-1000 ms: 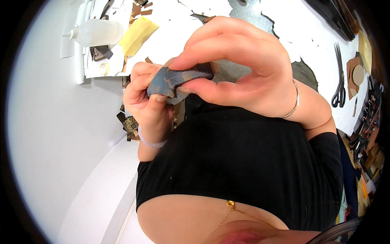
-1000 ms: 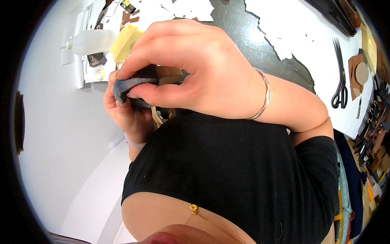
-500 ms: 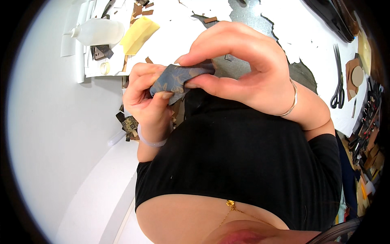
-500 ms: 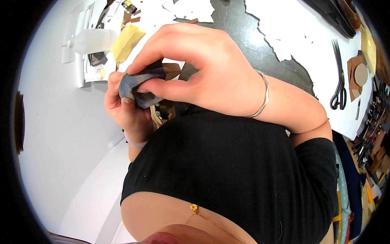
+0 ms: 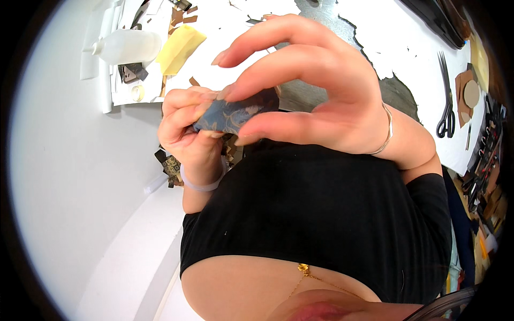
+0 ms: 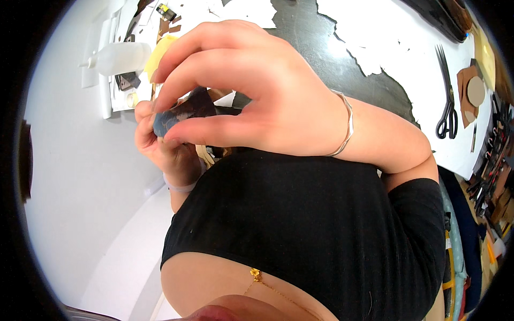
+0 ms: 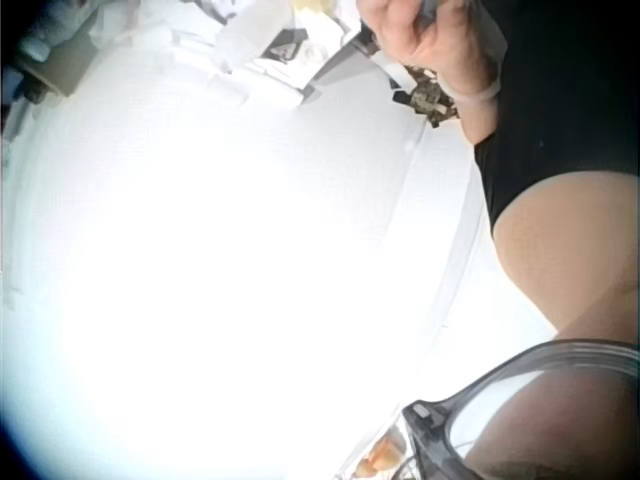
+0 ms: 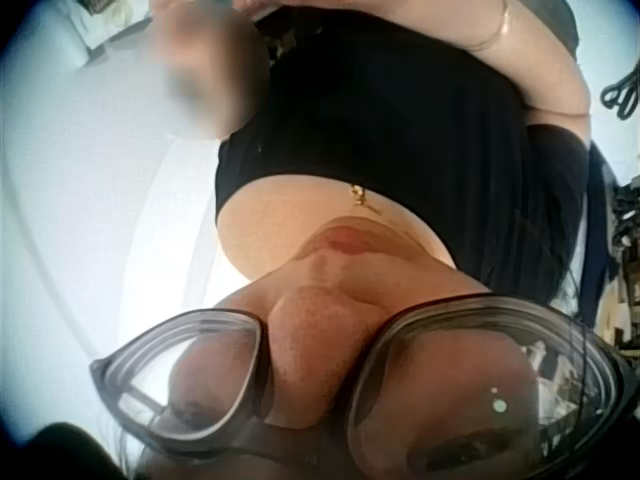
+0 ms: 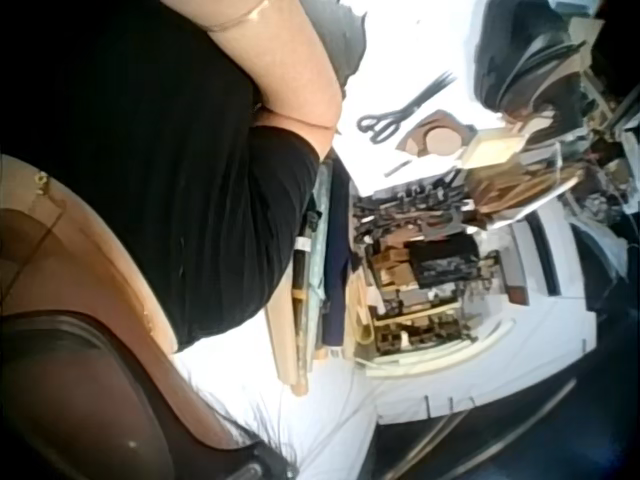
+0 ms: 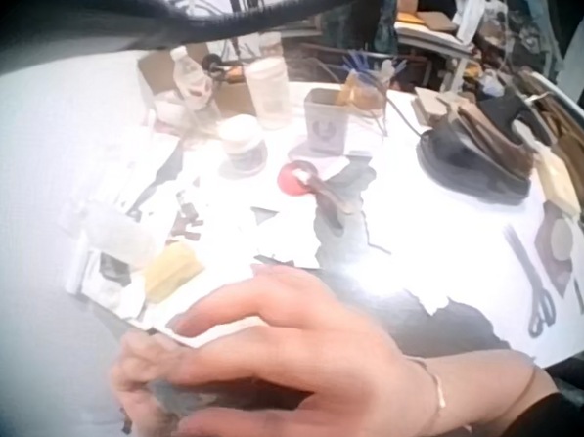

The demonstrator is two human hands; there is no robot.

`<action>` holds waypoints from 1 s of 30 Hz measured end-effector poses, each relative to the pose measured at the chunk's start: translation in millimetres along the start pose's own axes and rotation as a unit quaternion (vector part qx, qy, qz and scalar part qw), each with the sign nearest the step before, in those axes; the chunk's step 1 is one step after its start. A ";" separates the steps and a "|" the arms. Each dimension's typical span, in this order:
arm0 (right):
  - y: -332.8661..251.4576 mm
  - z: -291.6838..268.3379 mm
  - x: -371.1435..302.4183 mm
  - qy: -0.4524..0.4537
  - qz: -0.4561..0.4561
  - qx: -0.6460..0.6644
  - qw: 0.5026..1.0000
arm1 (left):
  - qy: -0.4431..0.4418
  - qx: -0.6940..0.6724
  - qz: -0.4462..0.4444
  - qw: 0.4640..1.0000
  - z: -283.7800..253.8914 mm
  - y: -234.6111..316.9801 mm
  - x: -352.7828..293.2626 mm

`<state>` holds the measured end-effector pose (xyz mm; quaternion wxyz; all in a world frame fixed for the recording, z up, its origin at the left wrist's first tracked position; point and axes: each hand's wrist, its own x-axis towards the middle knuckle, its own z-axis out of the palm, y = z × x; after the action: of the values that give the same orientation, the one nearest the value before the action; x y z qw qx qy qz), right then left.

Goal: The person uses a heated tool to press and seal the edges of a small patterned leather piece. They repeatedly inspect the edges, fold the piece, and use a household iron to press the seam flat. The work is performed on a cluttered white workbench.

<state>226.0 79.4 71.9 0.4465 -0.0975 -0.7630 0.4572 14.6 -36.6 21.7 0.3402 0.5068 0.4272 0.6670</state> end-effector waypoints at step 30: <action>16.4 1.6 -39.4 0.066 0.285 0.213 0.932 | -0.063 0.158 -0.018 0.985 33.5 37.7 31.5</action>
<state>243.5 65.7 35.4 0.3571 -0.2432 -0.5566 0.7096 38.2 -16.3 72.4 0.2941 0.5876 0.5139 0.5515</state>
